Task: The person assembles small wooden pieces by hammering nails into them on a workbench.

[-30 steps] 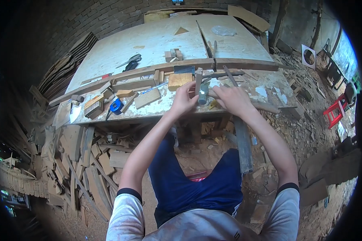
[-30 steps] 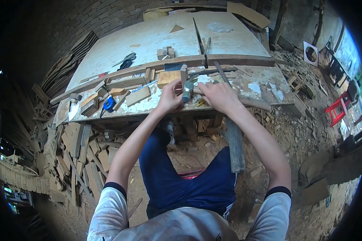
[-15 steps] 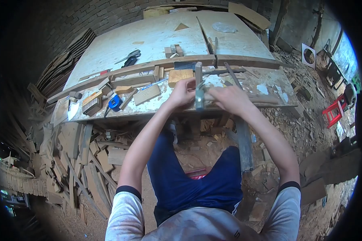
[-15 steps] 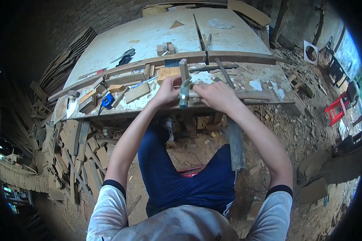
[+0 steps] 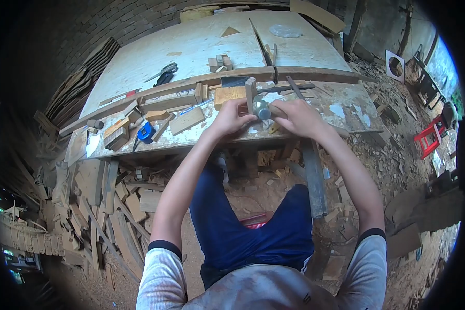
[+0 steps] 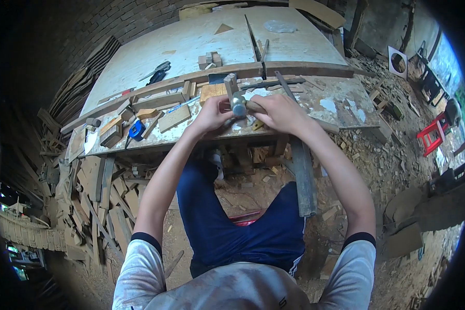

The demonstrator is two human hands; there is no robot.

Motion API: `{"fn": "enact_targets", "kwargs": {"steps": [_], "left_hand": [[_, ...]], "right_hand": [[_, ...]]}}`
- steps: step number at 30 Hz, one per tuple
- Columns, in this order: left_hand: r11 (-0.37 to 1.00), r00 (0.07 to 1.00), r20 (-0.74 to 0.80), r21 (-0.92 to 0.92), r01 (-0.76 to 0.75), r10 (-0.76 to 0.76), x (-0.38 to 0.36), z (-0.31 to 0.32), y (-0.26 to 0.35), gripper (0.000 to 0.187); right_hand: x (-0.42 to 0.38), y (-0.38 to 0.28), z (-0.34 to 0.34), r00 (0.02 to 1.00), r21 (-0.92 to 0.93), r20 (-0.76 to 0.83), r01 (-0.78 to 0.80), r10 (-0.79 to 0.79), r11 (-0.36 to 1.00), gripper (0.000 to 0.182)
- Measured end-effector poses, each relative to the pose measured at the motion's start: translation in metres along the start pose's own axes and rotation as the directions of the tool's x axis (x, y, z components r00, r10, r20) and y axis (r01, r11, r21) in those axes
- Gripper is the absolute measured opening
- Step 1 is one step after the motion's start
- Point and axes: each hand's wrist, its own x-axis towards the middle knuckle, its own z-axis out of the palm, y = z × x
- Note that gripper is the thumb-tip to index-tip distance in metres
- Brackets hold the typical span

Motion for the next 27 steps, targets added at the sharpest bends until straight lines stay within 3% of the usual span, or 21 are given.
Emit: {"fn": "enact_targets", "kwargs": {"steps": [3, 6, 7, 10, 14, 20, 21, 24, 25, 27], "left_hand": [[0.999, 0.998, 0.042, 0.026, 0.037, -0.038, 0.001, -0.003, 0.002, 0.038], [1.0, 0.999, 0.045, 0.008, 0.027, -0.027, 0.003, -0.003, -0.003, 0.037], [1.0, 0.999, 0.043, 0.014, 0.02, -0.02, 0.003, -0.003, -0.002, 0.037], [0.996, 1.0, 0.023, 0.088, 0.012, -0.015, 0.001, -0.003, 0.003, 0.036], [0.998, 1.0, 0.014, 0.064, -0.01, 0.009, 0.001, -0.001, -0.002, 0.035], [0.995, 1.0, 0.024, 0.099, -0.019, 0.017, -0.002, 0.002, 0.005, 0.033], [0.995, 0.999, 0.025, 0.092, -0.03, 0.028, -0.001, 0.002, 0.005, 0.033], [0.993, 1.0, 0.022, 0.121, -0.009, 0.007, -0.001, 0.0, 0.009, 0.033], [0.99, 1.0, 0.019, 0.138, 0.007, -0.01, -0.001, -0.001, 0.011, 0.033], [0.992, 1.0, 0.016, 0.129, 0.018, -0.02, -0.001, -0.002, 0.01, 0.034]], "right_hand": [[0.01, -0.009, -0.015, 0.992, 0.128, 0.107, -0.073, 0.06, 0.989, 0.033], [0.017, 0.007, -0.005, 0.996, 0.25, 0.03, -0.089, 0.084, 0.964, 0.041], [0.022, 0.014, 0.002, 0.999, 0.248, -0.047, -0.008, 0.021, 0.969, 0.05], [0.026, 0.015, -0.011, 0.967, 0.278, 0.144, -0.242, 0.209, 0.93, 0.05], [0.022, 0.031, 0.005, 0.998, 0.235, 0.02, -0.064, 0.061, 0.97, 0.05], [0.02, -0.008, -0.036, 0.949, 0.318, 0.132, -0.313, 0.285, 0.895, 0.05], [0.022, -0.017, -0.043, 0.884, 0.36, 0.249, -0.464, 0.397, 0.809, 0.05], [0.027, 0.005, -0.027, 0.941, 0.2, 0.222, -0.3, 0.255, 0.933, 0.049], [0.023, 0.009, -0.014, 0.977, 0.233, 0.112, -0.204, 0.182, 0.951, 0.05], [0.021, 0.015, -0.001, 0.98, 0.258, 0.083, -0.195, 0.18, 0.946, 0.05]]}}
